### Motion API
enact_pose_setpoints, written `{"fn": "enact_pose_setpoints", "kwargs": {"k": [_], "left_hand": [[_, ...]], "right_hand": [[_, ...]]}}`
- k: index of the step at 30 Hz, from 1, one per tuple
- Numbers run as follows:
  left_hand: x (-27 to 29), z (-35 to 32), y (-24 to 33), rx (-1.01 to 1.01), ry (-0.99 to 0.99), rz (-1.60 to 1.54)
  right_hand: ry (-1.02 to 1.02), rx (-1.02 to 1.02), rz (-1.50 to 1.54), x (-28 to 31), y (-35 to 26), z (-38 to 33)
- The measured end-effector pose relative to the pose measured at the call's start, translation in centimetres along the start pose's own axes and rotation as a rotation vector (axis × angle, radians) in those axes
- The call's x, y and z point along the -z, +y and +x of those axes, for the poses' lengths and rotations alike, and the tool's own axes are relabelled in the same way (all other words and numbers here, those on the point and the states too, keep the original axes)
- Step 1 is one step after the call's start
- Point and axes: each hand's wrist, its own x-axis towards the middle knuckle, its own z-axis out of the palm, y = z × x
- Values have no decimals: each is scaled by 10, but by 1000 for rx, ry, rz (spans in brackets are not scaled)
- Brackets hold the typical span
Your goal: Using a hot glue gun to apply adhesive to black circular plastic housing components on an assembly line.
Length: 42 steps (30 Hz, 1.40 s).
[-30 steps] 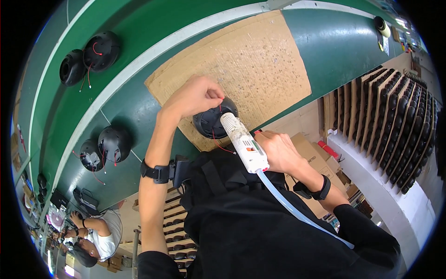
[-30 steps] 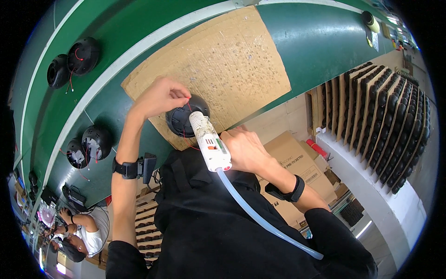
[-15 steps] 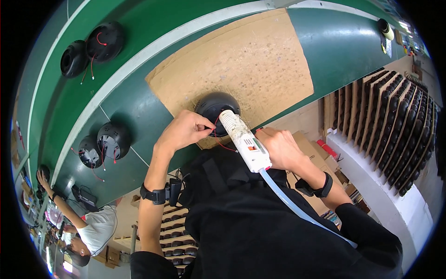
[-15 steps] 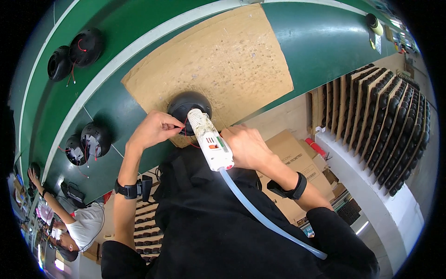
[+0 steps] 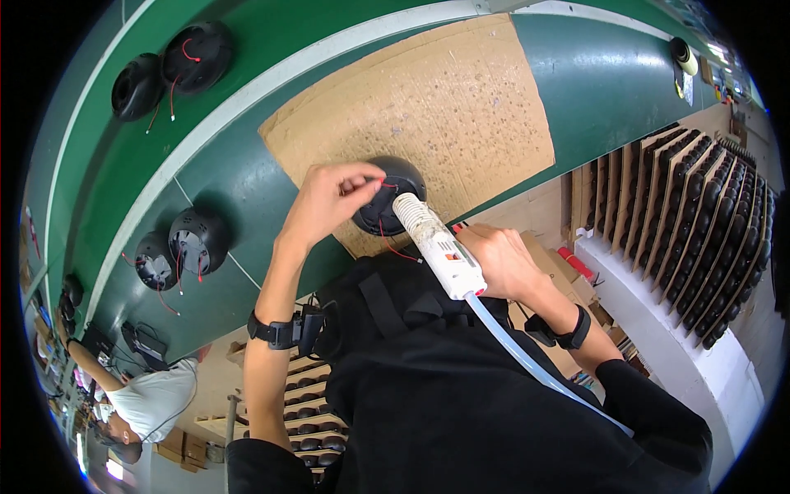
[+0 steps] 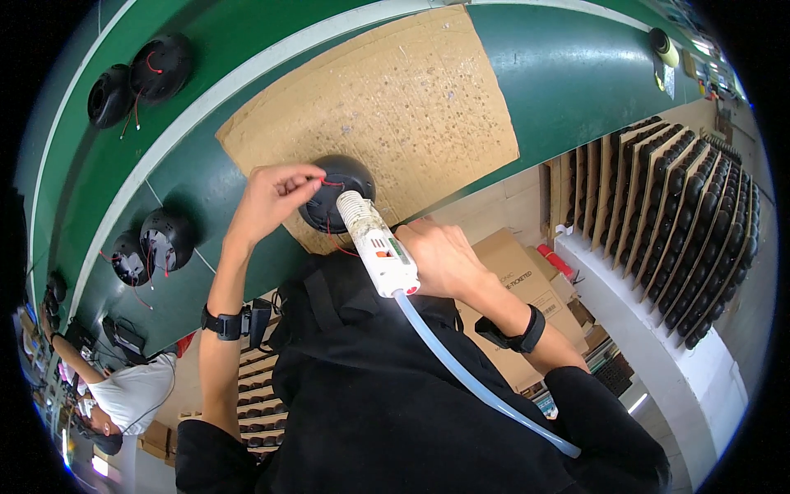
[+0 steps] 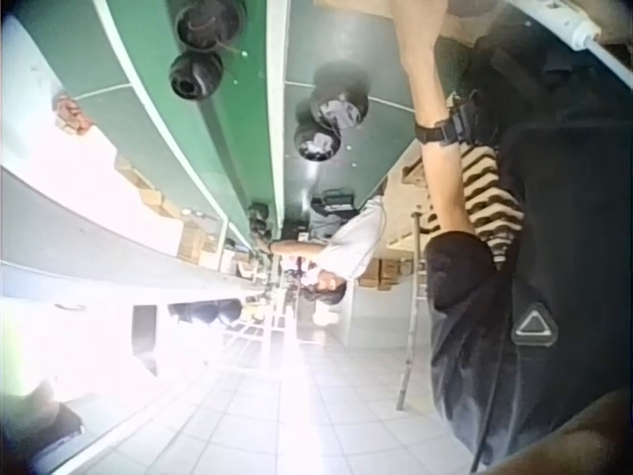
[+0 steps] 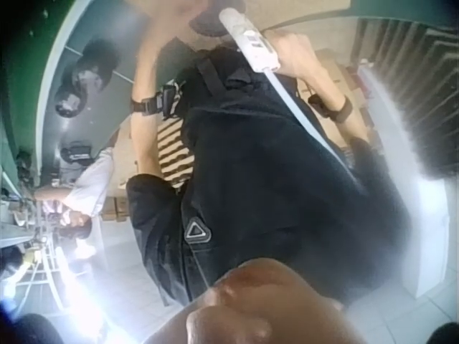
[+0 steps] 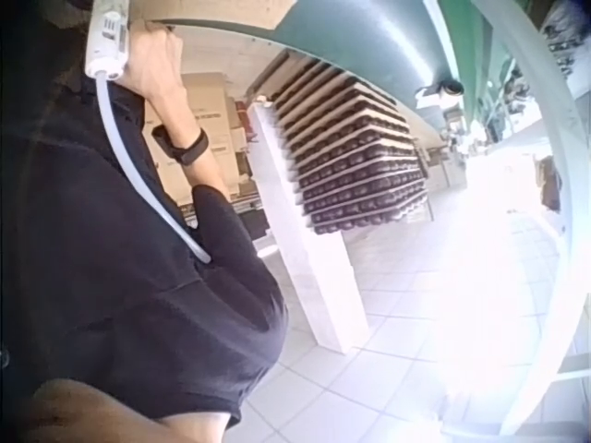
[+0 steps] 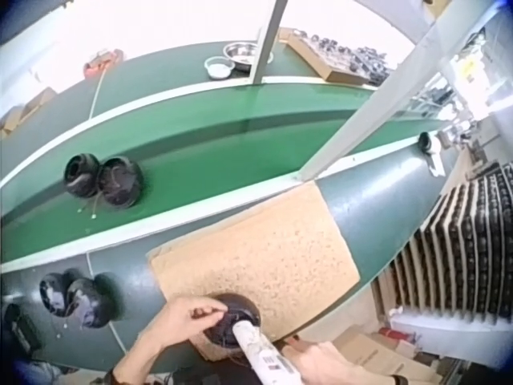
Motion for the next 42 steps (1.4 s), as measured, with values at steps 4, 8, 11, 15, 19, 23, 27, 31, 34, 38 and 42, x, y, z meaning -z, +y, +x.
{"fn": "enact_pose_setpoints", "kwargs": {"k": [4, 8, 11, 15, 19, 23, 27, 31, 34, 38, 42], "left_hand": [[-6, -10, 2, 105, 171, 8], [-7, -43, -8, 60, -77, 172], [-27, -52, -2, -147, -117, 263], [-44, -50, -17, -327, -138, 597], [-31, -58, -20, -258, 28, 237], [-7, -45, -5, -69, 202, 118], [-4, -11, -2, 54, 22, -256], [-7, 6, 2, 35, -45, -295], [-11, 13, 4, 23, -42, -336], [-12, 15, 1, 30, -29, -329], [-11, 15, 2, 27, -32, -334]], "right_hand": [[41, 46, 35, 2, 1, -2], [65, 51, 43, -3, 6, -4], [62, 45, 40, -4, 7, -5], [47, 35, 20, -1, 4, -5], [35, 19, 16, 1, 5, -8], [-36, 83, -30, 3, 11, -3], [-99, 106, -79, 8, 16, 3], [-141, 180, -70, 11, 10, 9], [-174, 184, -84, 9, 6, 12], [-131, 244, -91, 7, 1, 18], [-105, 245, -107, 4, 2, 19]]}}
